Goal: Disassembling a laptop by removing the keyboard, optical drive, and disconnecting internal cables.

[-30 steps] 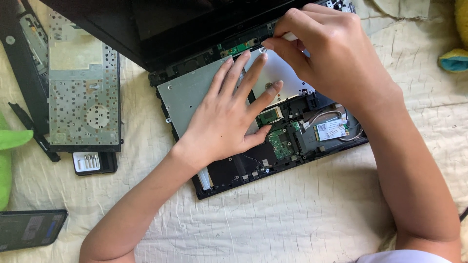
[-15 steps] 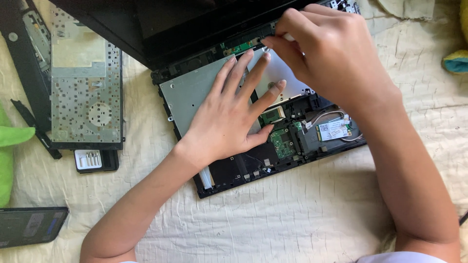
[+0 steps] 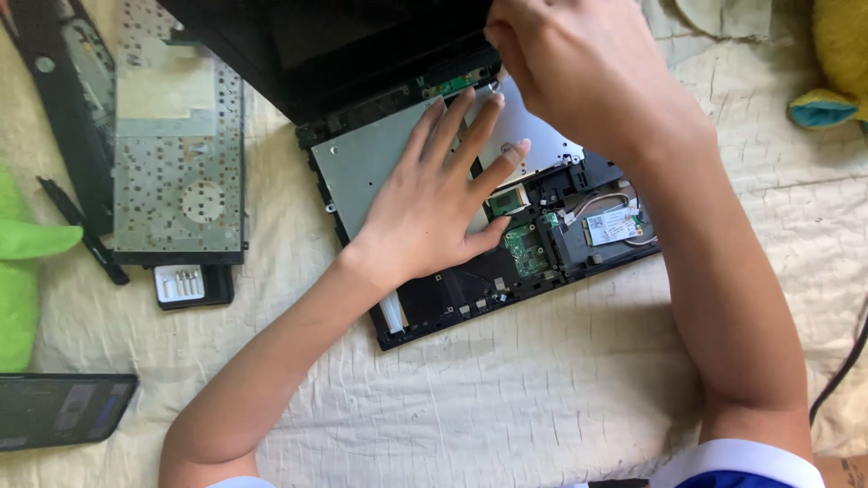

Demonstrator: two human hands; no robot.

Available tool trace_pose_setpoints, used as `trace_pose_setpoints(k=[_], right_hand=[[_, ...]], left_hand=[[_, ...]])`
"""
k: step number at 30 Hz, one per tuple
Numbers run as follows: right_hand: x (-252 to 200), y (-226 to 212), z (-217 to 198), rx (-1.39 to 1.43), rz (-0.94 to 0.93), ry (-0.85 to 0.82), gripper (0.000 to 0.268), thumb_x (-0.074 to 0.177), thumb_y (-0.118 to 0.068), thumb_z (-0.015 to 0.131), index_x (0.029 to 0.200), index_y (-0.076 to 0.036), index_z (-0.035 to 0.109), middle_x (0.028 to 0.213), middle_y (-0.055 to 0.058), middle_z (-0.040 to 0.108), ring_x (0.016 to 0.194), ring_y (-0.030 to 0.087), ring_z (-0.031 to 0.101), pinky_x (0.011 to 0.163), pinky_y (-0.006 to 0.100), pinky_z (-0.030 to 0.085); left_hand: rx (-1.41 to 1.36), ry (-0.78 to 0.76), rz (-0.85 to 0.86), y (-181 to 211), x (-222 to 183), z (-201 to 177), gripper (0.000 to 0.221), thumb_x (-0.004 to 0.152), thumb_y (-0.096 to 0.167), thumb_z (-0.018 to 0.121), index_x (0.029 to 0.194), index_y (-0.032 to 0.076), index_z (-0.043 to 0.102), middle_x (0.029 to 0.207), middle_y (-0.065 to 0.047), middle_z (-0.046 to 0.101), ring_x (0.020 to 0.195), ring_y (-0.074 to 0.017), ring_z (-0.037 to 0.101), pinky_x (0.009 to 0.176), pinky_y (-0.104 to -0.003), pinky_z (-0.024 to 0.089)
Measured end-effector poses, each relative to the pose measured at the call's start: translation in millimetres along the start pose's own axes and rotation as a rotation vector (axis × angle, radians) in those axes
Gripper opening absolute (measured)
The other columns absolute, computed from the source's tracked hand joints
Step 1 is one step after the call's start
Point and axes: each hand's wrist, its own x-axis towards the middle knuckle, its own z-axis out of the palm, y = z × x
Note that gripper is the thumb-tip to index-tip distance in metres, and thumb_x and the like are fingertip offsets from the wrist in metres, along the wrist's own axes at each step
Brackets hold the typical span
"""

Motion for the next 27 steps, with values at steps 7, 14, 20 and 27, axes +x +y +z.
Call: trace_pose_setpoints(k=[7,14,20,27], right_hand=[[9.3,-25.5,-33.0,0.304,0.061,-0.236,0.023,0.101,0.005,0.049,0.123,0.007,0.047,0.105,0.023,0.061,0.103,0.042,0.058,0.063,0.052,0.047],[9.3,-12.8,-34.4,0.255,0.003,-0.251,0.012,0.104,0.001,0.048,0.112,0.004,0.057,0.101,0.018,0.065,0.095,0.039,0.062,0.072,0.048,0.049],[8.1,-14.3,-13.7,-0.069,0.14,-0.15,0.023,0.115,-0.022,0.06,0.132,-0.007,0.058,0.051,0.007,0.053,0.04,0.035,0.053,0.038,0.044,0.039],[12.3,-20.1,-31.1,0.132,0.105,-0.17,0.013,0.109,-0.008,0.05,0.108,-0.002,0.062,0.1,0.01,0.065,0.09,0.029,0.062,0.042,0.043,0.042]], left_hand=[[-0.012,0.007,-0.016,0.4,-1.7,4.3,0.068,0.096,0.054,0.063,0.147,0.014,0.043,0.16,-0.025,0.03,0.149,-0.0472,0.028,0.124,-0.059,0.026],[-0.017,-0.023,-0.018,1.3,-0.3,2.4,0.068,0.099,0.057,0.057,0.152,0.016,0.044,0.162,-0.024,0.028,0.151,-0.0459,0.025,0.125,-0.059,0.025],[-0.035,-0.051,-0.035,1.4,0.4,3.2,0.068,0.099,0.057,0.054,0.154,0.018,0.043,0.164,-0.024,0.025,0.153,-0.0457,0.022,0.126,-0.059,0.021],[-0.015,-0.044,-0.036,0.8,0.3,2.5,0.068,0.098,0.059,0.052,0.153,0.019,0.041,0.164,-0.023,0.027,0.153,-0.0455,0.023,0.126,-0.057,0.023]])
